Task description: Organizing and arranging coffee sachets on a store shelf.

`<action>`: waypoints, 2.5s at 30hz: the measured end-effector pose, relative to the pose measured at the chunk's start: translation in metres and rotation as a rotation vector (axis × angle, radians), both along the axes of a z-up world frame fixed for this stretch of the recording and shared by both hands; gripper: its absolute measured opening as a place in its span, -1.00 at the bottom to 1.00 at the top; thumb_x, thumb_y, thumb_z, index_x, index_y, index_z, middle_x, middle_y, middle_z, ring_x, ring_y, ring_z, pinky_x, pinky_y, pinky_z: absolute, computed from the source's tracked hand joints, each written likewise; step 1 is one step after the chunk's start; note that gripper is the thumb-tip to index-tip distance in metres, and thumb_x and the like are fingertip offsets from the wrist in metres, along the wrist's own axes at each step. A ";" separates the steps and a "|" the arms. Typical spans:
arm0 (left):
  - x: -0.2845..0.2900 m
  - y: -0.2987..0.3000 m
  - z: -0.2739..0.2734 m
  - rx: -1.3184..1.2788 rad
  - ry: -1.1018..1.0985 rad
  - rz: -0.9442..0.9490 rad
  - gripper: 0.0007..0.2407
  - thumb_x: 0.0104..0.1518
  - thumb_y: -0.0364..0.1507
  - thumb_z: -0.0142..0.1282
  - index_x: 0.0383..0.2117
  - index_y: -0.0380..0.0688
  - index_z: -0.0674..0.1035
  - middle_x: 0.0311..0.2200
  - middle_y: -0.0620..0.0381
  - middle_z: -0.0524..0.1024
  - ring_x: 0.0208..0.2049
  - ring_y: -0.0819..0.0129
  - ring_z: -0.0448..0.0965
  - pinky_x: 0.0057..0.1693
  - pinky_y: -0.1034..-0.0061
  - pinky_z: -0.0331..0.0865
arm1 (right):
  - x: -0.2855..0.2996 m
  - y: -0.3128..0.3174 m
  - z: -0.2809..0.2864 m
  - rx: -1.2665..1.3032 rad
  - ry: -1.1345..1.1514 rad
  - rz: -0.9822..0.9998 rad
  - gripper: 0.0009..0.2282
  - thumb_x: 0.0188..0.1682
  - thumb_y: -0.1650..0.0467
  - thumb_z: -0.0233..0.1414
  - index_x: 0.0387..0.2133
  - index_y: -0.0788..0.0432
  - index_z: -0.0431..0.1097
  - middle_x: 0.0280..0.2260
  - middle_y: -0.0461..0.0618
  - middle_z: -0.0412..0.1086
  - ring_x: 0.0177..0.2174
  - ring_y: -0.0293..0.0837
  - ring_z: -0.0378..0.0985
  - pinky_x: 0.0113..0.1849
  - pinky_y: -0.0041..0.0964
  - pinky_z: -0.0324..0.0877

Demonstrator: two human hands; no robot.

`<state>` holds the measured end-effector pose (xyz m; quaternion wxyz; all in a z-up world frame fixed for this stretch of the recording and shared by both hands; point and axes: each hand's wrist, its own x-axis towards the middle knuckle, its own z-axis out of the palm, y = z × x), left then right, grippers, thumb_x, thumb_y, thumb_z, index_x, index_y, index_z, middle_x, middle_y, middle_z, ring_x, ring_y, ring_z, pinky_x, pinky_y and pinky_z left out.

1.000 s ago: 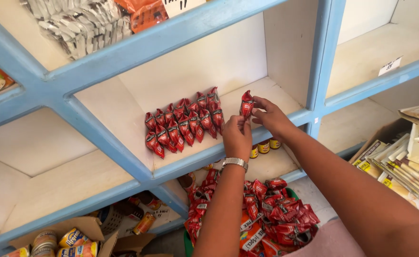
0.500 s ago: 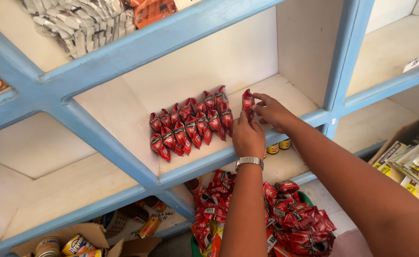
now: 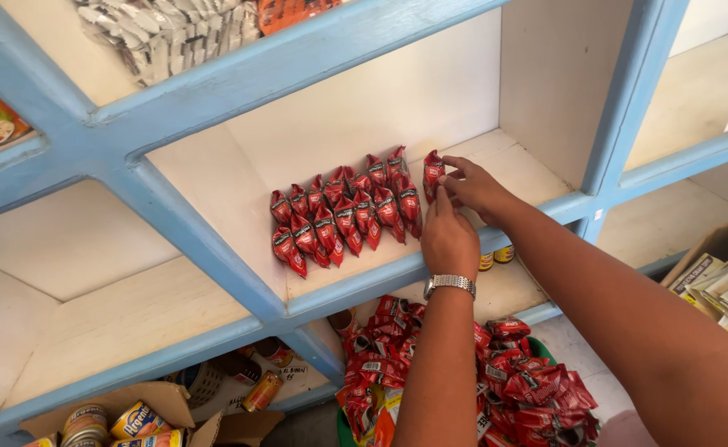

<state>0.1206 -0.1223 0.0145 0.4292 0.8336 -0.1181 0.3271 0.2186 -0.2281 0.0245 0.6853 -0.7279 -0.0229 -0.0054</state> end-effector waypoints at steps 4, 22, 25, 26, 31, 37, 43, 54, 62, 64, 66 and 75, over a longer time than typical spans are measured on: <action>0.006 -0.002 -0.004 -0.014 -0.012 -0.001 -0.56 0.17 -0.54 -0.05 0.24 -0.33 0.37 0.11 -0.27 0.48 0.03 -0.14 0.54 0.09 0.16 0.44 | 0.015 0.004 -0.001 0.019 0.002 0.013 -0.48 0.06 0.39 0.01 0.33 0.11 0.10 0.01 0.11 0.34 -0.15 -0.12 0.49 -0.23 -0.24 0.46; 0.012 -0.006 0.001 -0.014 0.082 0.027 -0.47 0.17 -0.57 -0.09 0.31 -0.52 0.16 0.32 -0.40 0.19 0.32 -0.13 0.28 0.31 0.26 0.27 | 0.058 0.026 0.000 0.014 -0.011 0.094 -0.46 0.08 0.39 -0.03 0.37 0.10 0.02 0.15 0.12 0.32 0.01 -0.11 0.45 0.02 -0.24 0.41; 0.011 -0.005 0.004 -0.026 0.084 0.022 -0.47 0.16 -0.57 -0.10 0.31 -0.51 0.15 0.34 -0.39 0.18 0.32 -0.13 0.28 0.28 0.25 0.28 | 0.069 0.027 -0.002 0.020 -0.042 0.143 -0.47 0.09 0.41 -0.07 0.38 0.10 0.02 0.15 0.11 0.34 0.01 -0.13 0.43 0.03 -0.25 0.38; 0.011 -0.005 0.004 -0.028 0.076 0.020 -0.47 0.16 -0.57 -0.10 0.31 -0.53 0.14 0.34 -0.40 0.17 0.32 -0.15 0.27 0.28 0.25 0.28 | 0.067 0.029 0.001 0.010 -0.028 0.163 -0.46 0.08 0.42 -0.09 0.38 0.07 0.02 0.14 0.09 0.34 0.00 -0.13 0.43 0.03 -0.26 0.37; 0.005 -0.004 0.012 -0.061 0.166 0.013 -0.46 0.18 -0.55 -0.11 0.33 -0.50 0.11 0.35 -0.36 0.15 0.28 -0.14 0.28 0.23 0.23 0.29 | 0.062 0.032 0.005 0.000 0.029 0.189 -0.44 0.06 0.43 -0.11 0.39 -0.02 0.04 0.08 0.06 0.37 -0.03 -0.13 0.42 0.02 -0.25 0.36; 0.012 -0.007 -0.002 0.004 0.047 0.030 -0.48 0.18 -0.57 -0.08 0.31 -0.51 0.16 0.31 -0.40 0.21 0.34 -0.13 0.25 0.30 0.23 0.29 | 0.079 0.023 -0.015 0.055 -0.021 0.159 -0.45 0.08 0.42 -0.11 0.39 0.06 0.01 0.14 0.05 0.32 -0.05 -0.11 0.41 -0.02 -0.20 0.38; 0.014 -0.006 0.001 -0.011 0.045 0.039 -0.48 0.16 -0.55 -0.07 0.29 -0.50 0.17 0.32 -0.39 0.20 0.32 -0.15 0.27 0.26 0.23 0.31 | 0.086 0.021 -0.018 0.085 -0.059 0.166 -0.48 0.09 0.41 -0.13 0.37 0.14 0.00 0.20 0.04 0.28 0.01 -0.09 0.42 0.02 -0.21 0.38; 0.016 -0.005 0.001 -0.012 0.135 0.028 -0.39 0.13 -0.49 0.01 0.34 -0.44 0.09 0.36 -0.37 0.11 0.21 -0.24 0.37 0.18 0.16 0.38 | 0.082 0.025 -0.013 0.002 -0.086 0.183 -0.51 0.08 0.41 -0.19 0.33 0.16 0.03 0.21 0.11 0.23 0.11 -0.04 0.35 0.12 -0.16 0.28; 0.019 0.003 0.016 -0.079 0.238 -0.049 -0.33 0.07 -0.49 0.04 0.34 -0.45 0.02 0.39 -0.38 0.01 0.20 -0.26 0.35 0.19 0.13 0.35 | 0.110 0.017 -0.035 0.070 -0.189 0.326 -0.53 0.09 0.46 -0.20 0.32 0.24 0.12 0.18 0.10 0.34 0.10 -0.11 0.39 0.14 -0.23 0.27; 0.024 0.001 0.011 -0.089 0.265 -0.057 -0.33 0.06 -0.50 0.03 0.33 -0.44 0.02 0.40 -0.36 -0.01 0.19 -0.25 0.35 0.18 0.12 0.34 | 0.110 0.015 -0.033 0.062 -0.201 0.340 -0.53 0.09 0.46 -0.20 0.32 0.25 0.13 0.17 0.10 0.35 0.09 -0.12 0.41 0.13 -0.25 0.28; 0.035 -0.004 -0.006 -0.032 0.151 0.002 -0.35 0.10 -0.51 0.04 0.34 -0.47 0.04 0.36 -0.41 0.05 0.24 -0.29 0.31 0.22 0.14 0.33 | 0.111 0.015 -0.035 0.109 -0.178 0.317 -0.53 0.08 0.45 -0.17 0.32 0.23 0.13 0.14 0.10 0.36 0.06 -0.11 0.43 0.10 -0.23 0.31; 0.017 0.000 0.003 0.000 0.144 -0.042 -0.47 0.13 -0.51 -0.01 0.28 -0.46 0.21 0.24 -0.33 0.31 0.15 -0.15 0.45 0.17 0.16 0.37 | 0.085 0.008 -0.020 -0.083 -0.106 0.074 -0.50 0.09 0.30 -0.13 0.34 0.00 0.07 0.14 0.04 0.31 0.03 -0.05 0.35 -0.02 -0.14 0.35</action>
